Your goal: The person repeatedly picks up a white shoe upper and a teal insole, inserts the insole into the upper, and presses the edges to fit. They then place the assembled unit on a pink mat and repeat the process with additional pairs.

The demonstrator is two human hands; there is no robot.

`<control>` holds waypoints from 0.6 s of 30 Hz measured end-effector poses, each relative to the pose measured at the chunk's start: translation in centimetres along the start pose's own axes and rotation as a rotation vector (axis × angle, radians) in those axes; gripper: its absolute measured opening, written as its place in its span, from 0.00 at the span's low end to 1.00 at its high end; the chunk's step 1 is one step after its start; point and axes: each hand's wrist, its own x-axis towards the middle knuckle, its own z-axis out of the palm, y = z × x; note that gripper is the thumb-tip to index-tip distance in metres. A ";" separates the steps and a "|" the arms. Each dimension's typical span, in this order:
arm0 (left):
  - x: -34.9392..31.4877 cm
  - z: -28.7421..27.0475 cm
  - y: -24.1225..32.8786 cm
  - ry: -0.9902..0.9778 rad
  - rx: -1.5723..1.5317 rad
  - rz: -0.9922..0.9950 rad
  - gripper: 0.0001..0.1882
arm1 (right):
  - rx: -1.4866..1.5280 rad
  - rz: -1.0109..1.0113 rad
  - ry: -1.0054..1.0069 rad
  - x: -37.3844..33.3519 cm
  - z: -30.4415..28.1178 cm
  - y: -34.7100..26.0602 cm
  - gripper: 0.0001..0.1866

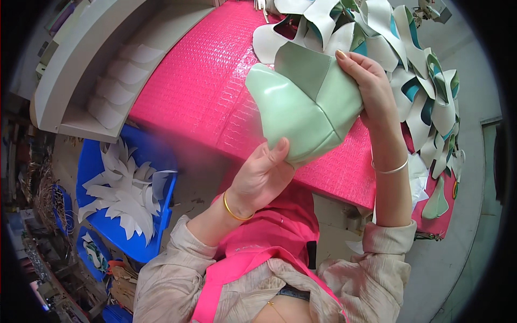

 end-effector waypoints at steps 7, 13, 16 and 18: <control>-1.0 -1.4 -1.1 -0.012 0.066 0.042 0.24 | -0.114 0.054 -0.055 0.5 -0.5 0.2 0.12; -1.9 -1.1 -1.4 0.041 -0.102 -0.038 0.28 | -0.164 0.052 -0.061 -0.1 0.5 -0.6 0.13; -1.8 -1.7 -1.6 0.115 -0.215 -0.146 0.28 | -0.282 -0.134 -0.312 -0.1 1.1 -1.3 0.13; -1.1 -3.3 -1.7 0.055 -0.214 -0.179 0.25 | -0.601 -0.101 -0.632 -0.9 0.9 -3.3 0.13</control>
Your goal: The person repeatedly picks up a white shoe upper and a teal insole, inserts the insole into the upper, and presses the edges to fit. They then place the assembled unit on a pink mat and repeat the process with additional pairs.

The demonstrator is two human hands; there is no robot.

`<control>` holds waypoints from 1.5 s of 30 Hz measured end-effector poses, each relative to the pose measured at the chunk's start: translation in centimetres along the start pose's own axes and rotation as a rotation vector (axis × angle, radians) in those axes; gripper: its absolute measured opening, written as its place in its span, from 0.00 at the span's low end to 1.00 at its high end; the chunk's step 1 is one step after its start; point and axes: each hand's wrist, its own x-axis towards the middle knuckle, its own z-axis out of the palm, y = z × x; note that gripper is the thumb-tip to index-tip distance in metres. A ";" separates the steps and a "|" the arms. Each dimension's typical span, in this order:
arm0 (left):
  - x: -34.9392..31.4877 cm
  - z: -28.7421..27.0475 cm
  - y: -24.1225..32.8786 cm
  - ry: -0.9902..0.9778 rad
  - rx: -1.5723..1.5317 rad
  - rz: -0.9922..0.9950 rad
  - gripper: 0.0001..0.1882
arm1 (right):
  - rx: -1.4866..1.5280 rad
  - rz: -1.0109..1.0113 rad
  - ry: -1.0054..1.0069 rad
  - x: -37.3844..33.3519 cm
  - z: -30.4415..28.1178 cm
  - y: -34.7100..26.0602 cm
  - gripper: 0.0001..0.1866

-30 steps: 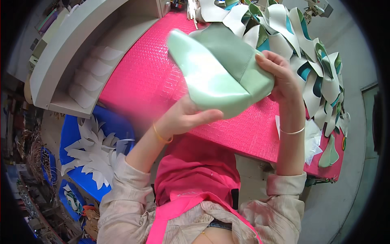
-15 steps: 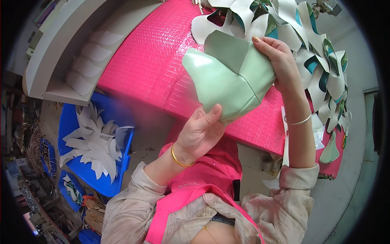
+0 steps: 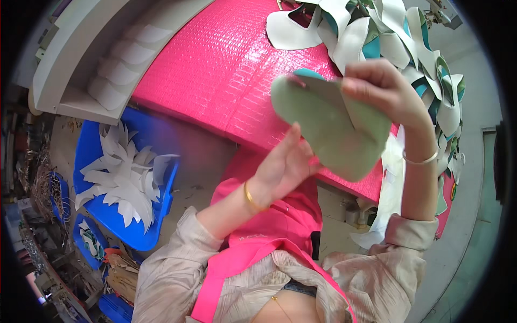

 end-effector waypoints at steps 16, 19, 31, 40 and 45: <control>1.4 -1.8 0.1 0.103 2.090 0.673 0.32 | 0.213 0.024 0.044 1.8 4.4 7.0 0.34; 4.4 -4.5 1.2 0.140 2.152 0.611 0.20 | -0.677 0.019 -0.180 -0.8 3.9 7.8 0.32; 5.2 -4.1 1.0 0.177 2.182 0.701 0.11 | -1.064 -0.016 0.193 -4.6 6.2 11.3 0.10; 10.8 1.8 7.9 -0.589 2.854 1.504 0.04 | -1.192 -0.489 0.780 -2.0 1.7 12.1 0.14; 7.4 -4.4 6.9 -0.951 2.911 1.119 0.06 | -1.094 -0.291 0.640 -3.4 10.2 16.1 0.15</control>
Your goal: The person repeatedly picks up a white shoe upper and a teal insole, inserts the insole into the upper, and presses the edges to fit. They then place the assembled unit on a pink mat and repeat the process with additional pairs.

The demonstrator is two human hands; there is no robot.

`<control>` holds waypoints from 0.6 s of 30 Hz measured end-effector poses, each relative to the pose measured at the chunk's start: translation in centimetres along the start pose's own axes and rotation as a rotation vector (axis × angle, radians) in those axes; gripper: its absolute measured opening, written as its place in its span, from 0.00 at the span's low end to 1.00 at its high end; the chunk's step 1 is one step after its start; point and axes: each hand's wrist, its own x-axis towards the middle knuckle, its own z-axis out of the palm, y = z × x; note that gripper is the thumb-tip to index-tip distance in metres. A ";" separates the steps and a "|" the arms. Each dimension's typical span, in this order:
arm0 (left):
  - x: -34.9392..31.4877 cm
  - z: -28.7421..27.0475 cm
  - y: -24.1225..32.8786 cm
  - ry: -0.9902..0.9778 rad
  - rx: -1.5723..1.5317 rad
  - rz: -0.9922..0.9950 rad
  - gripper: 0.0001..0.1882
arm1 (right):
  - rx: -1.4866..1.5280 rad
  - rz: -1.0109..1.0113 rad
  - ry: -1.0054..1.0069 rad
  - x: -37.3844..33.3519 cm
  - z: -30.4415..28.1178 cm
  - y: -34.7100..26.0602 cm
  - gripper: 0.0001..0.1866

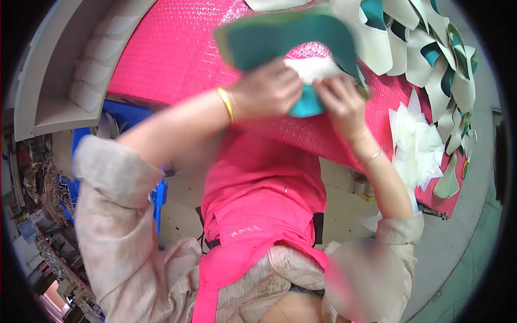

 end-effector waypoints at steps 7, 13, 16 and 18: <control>-1.2 0.7 6.3 -0.036 -0.150 -0.667 0.06 | 0.097 0.236 -0.468 -0.6 0.0 -1.8 0.09; -0.8 1.0 5.5 -0.071 -0.322 -1.001 0.06 | 0.338 0.322 -0.779 4.8 0.6 1.9 0.10; -0.1 1.5 4.8 -0.129 -0.425 -1.101 0.05 | 0.444 0.450 -0.948 6.3 1.1 2.9 0.11; 0.0 1.8 4.2 -0.205 -0.478 -1.155 0.07 | 0.451 0.398 -0.941 6.5 1.6 3.2 0.12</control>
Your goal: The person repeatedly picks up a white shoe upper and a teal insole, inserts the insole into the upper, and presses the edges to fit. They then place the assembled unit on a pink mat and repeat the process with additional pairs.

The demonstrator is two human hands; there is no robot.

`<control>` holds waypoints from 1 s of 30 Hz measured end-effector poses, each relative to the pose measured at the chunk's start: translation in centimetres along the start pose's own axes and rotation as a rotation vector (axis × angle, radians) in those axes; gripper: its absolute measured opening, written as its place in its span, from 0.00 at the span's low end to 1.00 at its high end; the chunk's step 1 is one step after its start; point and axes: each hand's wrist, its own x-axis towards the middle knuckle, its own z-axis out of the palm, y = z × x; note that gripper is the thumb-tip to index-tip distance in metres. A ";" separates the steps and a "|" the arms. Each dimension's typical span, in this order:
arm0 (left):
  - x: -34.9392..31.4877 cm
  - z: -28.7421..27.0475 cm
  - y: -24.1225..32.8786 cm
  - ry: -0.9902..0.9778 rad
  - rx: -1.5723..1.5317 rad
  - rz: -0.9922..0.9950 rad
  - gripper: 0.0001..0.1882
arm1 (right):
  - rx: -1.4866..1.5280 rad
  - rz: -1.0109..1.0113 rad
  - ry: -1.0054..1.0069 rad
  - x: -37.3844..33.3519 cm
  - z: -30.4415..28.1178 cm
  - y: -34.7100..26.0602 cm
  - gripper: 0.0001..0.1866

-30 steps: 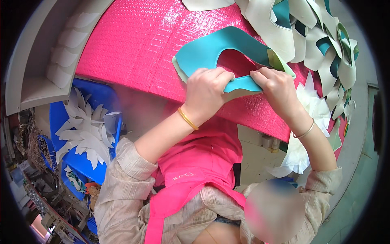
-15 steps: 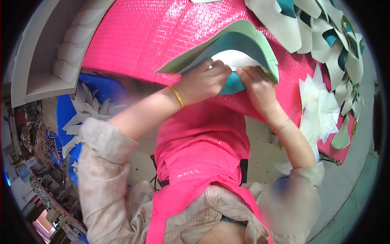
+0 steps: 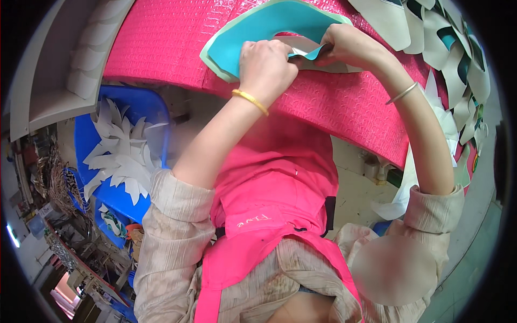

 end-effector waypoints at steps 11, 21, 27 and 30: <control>1.0 -0.5 0.6 -0.160 0.200 -0.026 0.10 | -0.214 -0.019 -0.011 0.3 -0.3 -1.7 0.11; -5.2 -1.2 1.1 0.114 0.051 0.750 0.16 | -0.504 -0.077 0.113 0.6 0.8 -2.8 0.06; -5.0 1.4 1.3 0.093 0.202 0.428 0.20 | -0.457 -0.148 0.134 0.4 0.7 -2.0 0.10; -4.9 1.6 1.5 0.097 0.158 0.372 0.20 | -0.448 -0.126 0.061 0.7 0.0 -2.4 0.14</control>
